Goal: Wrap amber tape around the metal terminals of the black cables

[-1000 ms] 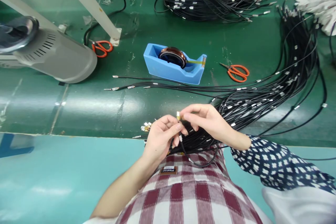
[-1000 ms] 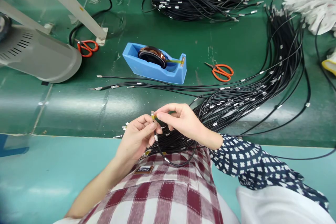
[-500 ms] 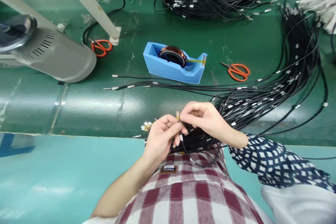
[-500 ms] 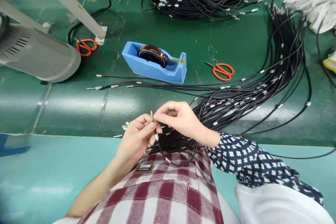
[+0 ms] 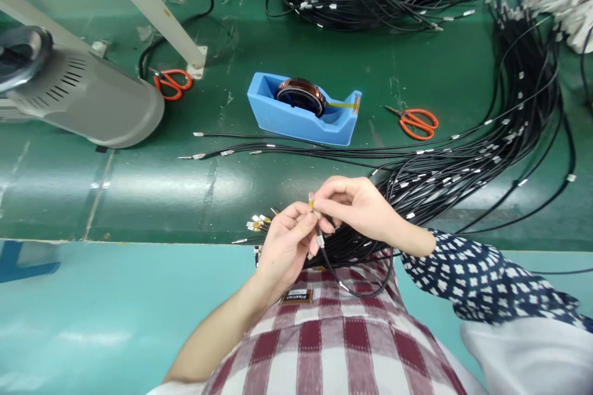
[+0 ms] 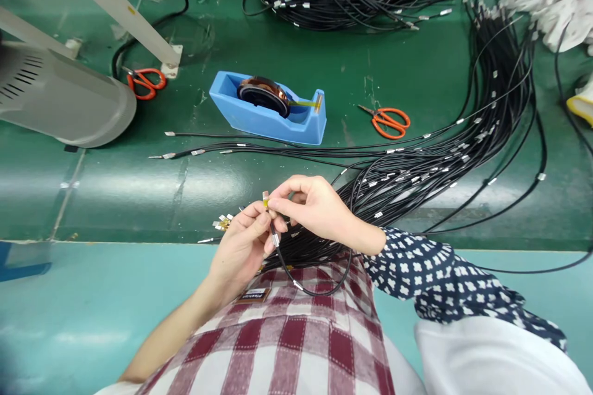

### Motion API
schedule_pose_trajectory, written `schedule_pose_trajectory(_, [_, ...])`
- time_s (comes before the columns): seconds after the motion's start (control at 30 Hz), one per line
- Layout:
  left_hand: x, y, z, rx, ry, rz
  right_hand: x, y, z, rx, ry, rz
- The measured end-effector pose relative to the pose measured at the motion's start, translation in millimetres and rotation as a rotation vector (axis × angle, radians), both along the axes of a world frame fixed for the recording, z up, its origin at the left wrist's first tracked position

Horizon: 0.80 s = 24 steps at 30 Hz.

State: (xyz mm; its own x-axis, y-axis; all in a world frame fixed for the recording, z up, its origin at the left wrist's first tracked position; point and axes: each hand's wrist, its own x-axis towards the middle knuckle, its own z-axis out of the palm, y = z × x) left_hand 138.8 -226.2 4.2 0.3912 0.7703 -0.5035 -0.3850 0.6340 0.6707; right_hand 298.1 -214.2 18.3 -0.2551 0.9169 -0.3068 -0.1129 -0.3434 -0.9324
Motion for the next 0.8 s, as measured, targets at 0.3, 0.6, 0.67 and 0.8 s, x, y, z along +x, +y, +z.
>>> schedule_pose_trajectory(0.3, [-1,0,1.0,-0.005,-0.015,-0.023,4,4,6.3,0.071,-0.032,0.078])
schedule_pose_trajectory(0.6, [-3,-1,0.1,-0.014,-0.014,-0.075,3,3,2.0,0.107,-0.169,0.043])
schedule_pose_trajectory(0.67, [-4,0,3.4,-0.023,0.025,-0.077,3,1,3.7,0.099,-0.172,0.031])
schedule_pose_trajectory(0.8, [-4,2,6.8,-0.013,0.131,-0.035,2,-1,6.4,0.129,-0.161,0.03])
